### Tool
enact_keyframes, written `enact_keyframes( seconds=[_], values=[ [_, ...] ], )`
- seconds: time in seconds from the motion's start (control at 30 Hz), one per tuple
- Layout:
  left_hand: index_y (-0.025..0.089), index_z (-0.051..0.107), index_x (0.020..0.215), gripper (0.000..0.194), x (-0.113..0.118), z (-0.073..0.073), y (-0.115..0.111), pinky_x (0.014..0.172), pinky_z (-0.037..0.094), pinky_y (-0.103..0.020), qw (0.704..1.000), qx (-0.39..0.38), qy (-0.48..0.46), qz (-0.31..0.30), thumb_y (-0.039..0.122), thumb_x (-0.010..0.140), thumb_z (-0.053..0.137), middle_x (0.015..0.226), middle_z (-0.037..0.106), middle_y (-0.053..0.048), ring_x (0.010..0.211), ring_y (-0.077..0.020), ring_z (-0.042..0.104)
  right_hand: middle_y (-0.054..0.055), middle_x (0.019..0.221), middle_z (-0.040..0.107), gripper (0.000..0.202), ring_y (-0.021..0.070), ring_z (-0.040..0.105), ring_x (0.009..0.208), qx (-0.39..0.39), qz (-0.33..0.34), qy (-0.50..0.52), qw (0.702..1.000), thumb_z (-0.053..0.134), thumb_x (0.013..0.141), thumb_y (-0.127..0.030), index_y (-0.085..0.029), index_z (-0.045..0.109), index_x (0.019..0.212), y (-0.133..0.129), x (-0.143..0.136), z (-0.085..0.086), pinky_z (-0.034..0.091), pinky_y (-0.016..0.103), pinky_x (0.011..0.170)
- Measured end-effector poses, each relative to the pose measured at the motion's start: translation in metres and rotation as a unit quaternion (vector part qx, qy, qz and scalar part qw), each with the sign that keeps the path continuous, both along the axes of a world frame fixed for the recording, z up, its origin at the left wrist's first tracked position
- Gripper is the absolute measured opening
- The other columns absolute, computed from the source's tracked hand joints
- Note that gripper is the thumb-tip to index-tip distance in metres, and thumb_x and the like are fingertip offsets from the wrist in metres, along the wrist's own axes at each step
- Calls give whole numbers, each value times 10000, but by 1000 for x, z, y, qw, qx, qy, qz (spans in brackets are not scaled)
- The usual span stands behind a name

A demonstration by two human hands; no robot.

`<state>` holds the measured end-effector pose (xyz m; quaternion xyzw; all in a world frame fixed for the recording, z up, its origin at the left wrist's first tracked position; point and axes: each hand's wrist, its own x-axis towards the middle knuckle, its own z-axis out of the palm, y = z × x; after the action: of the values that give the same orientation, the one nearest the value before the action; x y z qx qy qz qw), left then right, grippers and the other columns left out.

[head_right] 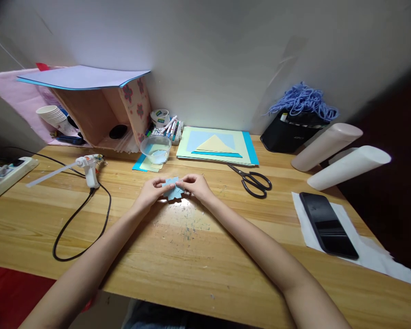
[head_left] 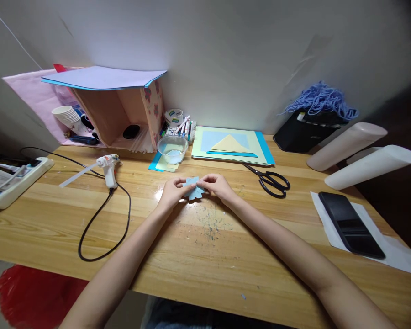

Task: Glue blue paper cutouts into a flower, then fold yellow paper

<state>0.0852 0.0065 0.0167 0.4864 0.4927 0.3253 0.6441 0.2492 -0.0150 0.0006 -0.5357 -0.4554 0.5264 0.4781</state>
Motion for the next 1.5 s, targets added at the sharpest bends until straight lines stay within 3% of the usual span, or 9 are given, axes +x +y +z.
enact_keyframes(
  seconds=[0.2, 0.33, 0.53, 0.63, 0.87, 1.0, 1.2, 1.5],
  values=[
    [110, 613, 848, 451, -3, -1, 5, 470, 460, -223, 1000, 11, 16, 7, 393, 533, 769, 696, 657, -67, 548, -147, 593, -2, 706, 601, 315, 107, 534, 600, 72, 5, -2, 997, 749, 560, -355, -172, 573, 747, 1, 2, -6, 431, 238, 559],
    [105, 623, 836, 420, -6, -1, 7, 485, 451, -212, 1000, 2, -16, 19, 369, 543, 768, 716, 651, -63, 566, -136, 587, -18, 693, 582, 348, 109, 539, 601, 106, 21, -27, 994, 766, 541, -345, -186, 508, 713, 0, 3, -8, 439, 237, 560],
    [100, 654, 851, 373, -7, -6, 10, 552, 452, -197, 997, -26, -79, -4, 315, 569, 769, 691, 643, -47, 583, -106, 577, -4, 678, 603, 264, 120, 544, 574, 115, 43, -74, 990, 722, 611, -356, -182, 611, 776, -4, 4, -6, 426, 253, 541],
    [95, 655, 911, 418, -7, -5, 10, 541, 446, -197, 996, -32, -87, -9, 300, 568, 776, 675, 648, -47, 563, -104, 570, 9, 758, 609, 265, 113, 523, 599, 150, 46, -111, 981, 720, 624, -328, -193, 638, 837, -4, 6, -6, 421, 253, 553],
    [80, 643, 948, 465, -8, -5, 11, 625, 470, -212, 992, -54, -111, -19, 294, 561, 788, 776, 671, -72, 641, -116, 598, 25, 820, 584, 153, 114, 507, 648, 238, 71, -148, 957, 698, 681, -293, -185, 643, 775, -1, 8, -9, 396, 243, 548],
    [89, 650, 952, 452, -9, -6, 12, 631, 470, -215, 987, -69, -136, -44, 299, 574, 782, 797, 673, -74, 654, -116, 600, 22, 852, 565, 184, 105, 499, 635, 248, 78, -142, 955, 691, 694, -274, -201, 640, 856, -2, 8, -6, 393, 237, 532],
    [77, 663, 920, 425, -7, -8, 12, 603, 463, -207, 979, -90, -166, -74, 292, 573, 785, 785, 669, -79, 634, -109, 587, 22, 866, 547, 140, 133, 519, 751, 261, 112, -137, 949, 678, 707, -236, -195, 617, 826, -3, 8, 0, 425, 251, 605],
    [79, 658, 939, 458, -8, -7, 11, 665, 464, -225, 983, -87, -139, -80, 302, 560, 789, 847, 672, -90, 679, -119, 597, 9, 846, 531, 180, 131, 526, 762, 232, 145, -74, 959, 691, 696, -248, -188, 555, 798, 0, 9, -9, 456, 279, 670]
  ],
)
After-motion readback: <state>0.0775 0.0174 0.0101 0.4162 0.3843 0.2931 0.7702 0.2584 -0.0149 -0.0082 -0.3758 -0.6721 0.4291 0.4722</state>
